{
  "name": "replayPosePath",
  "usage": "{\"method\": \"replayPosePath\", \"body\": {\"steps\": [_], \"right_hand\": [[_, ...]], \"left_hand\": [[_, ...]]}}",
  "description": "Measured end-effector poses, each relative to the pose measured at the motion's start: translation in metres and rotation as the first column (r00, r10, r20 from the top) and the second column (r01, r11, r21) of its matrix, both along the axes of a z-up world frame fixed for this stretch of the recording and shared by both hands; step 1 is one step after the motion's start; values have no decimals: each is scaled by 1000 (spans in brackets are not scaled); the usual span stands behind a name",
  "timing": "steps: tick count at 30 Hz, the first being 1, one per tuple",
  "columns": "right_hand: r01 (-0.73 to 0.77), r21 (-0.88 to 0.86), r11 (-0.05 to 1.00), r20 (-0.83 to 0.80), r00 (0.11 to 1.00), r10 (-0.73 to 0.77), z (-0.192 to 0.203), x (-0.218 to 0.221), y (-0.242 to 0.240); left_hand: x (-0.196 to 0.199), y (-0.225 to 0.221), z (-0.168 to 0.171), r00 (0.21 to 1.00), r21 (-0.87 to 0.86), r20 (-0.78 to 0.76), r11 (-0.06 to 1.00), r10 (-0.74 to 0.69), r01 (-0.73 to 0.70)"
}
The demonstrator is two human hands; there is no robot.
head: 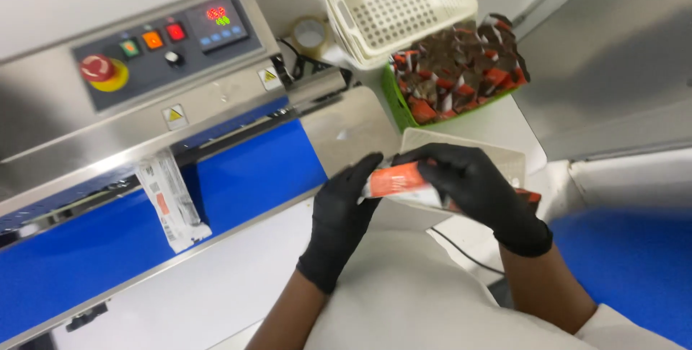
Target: Feeding small product packets into a continuous band sealer machine for packaging
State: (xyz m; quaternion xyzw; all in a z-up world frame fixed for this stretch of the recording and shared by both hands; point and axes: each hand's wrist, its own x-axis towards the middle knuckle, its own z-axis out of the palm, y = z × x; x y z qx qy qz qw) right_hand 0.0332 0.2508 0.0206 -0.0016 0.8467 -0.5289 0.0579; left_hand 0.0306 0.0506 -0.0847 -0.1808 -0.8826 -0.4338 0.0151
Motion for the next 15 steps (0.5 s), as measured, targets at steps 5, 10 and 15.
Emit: {"method": "replayPosePath", "body": {"steps": [5, 10, 15], "right_hand": [[-94, -549, 830, 93, 981, 172, -53, -19, -18], [-55, -296, 954, 338, 928, 158, -22, -33, -55], [-145, -327, 934, 334, 907, 258, -44, -33, -66]], "left_hand": [[1, 2, 12, 778, 396, 607, 788, 160, -471], [-16, -16, 54, 764, 507, 629, 667, 147, -546], [-31, -17, 74, 559, 348, 804, 604, 200, -717]]}}
